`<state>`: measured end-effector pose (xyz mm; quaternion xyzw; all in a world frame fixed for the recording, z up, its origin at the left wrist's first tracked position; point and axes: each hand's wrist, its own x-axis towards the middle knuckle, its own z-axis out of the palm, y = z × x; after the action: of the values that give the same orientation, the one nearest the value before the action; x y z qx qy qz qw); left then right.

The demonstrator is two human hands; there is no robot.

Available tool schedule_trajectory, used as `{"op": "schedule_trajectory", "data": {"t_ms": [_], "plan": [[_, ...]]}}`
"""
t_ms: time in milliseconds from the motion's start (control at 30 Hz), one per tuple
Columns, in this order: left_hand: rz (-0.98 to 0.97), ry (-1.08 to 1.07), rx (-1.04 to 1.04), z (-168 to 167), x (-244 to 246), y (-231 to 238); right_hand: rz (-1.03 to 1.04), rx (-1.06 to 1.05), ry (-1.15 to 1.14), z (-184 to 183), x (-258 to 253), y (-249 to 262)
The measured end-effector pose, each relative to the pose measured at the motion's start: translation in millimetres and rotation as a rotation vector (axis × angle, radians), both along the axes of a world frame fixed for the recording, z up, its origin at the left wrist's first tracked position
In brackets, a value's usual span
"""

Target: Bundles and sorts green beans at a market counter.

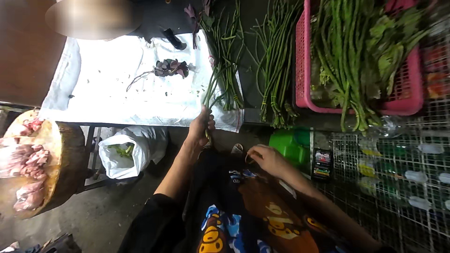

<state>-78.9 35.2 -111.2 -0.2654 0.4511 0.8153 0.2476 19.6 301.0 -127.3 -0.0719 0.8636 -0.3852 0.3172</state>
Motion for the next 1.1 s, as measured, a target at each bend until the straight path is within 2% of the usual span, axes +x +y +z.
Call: {"op": "schedule_trajectory", "data": {"t_ms": [67, 167, 267, 333, 367, 400, 467, 567, 733, 933, 1100], "plan": [[-0.097, 0.01, -0.105, -2, 5, -8, -0.129, -0.022, -0.003, 3, -8, 2], [-0.179, -0.041, -0.119, -7, 15, -18, -0.284, -0.146, 0.017, 2, -19, 2], [-0.23, -0.073, -0.061, -15, 23, -31, -0.456, -0.58, -0.076, 5, -22, -12], [-0.263, -0.063, 0.01, -20, 23, -41, -0.473, -0.89, -0.222, 12, -22, -28], [-0.276, -0.064, 0.038, -23, 23, -45, -0.451, -0.954, -0.277, 16, -23, -38], [-0.288, -0.072, 0.058, -24, 23, -48, -0.431, -0.945, -0.304, 19, -24, -49], [-0.308, -0.101, 0.082, -28, 26, -54, -0.455, -0.739, -0.302, 22, -27, -76], [-0.35, -0.147, 0.072, -38, 28, -61, -0.619, -0.494, -0.295, 2, -38, -118], [-0.428, -0.19, 0.057, -50, 28, -70, -0.823, -0.44, -0.32, -34, -56, -161], [-0.455, -0.16, 0.108, -61, 23, -98, -0.924, -0.43, -0.215, -31, -52, -176], [-0.537, -0.14, 0.115, -85, 19, -116, -0.987, -0.459, -0.185, -39, -38, -187]]}}
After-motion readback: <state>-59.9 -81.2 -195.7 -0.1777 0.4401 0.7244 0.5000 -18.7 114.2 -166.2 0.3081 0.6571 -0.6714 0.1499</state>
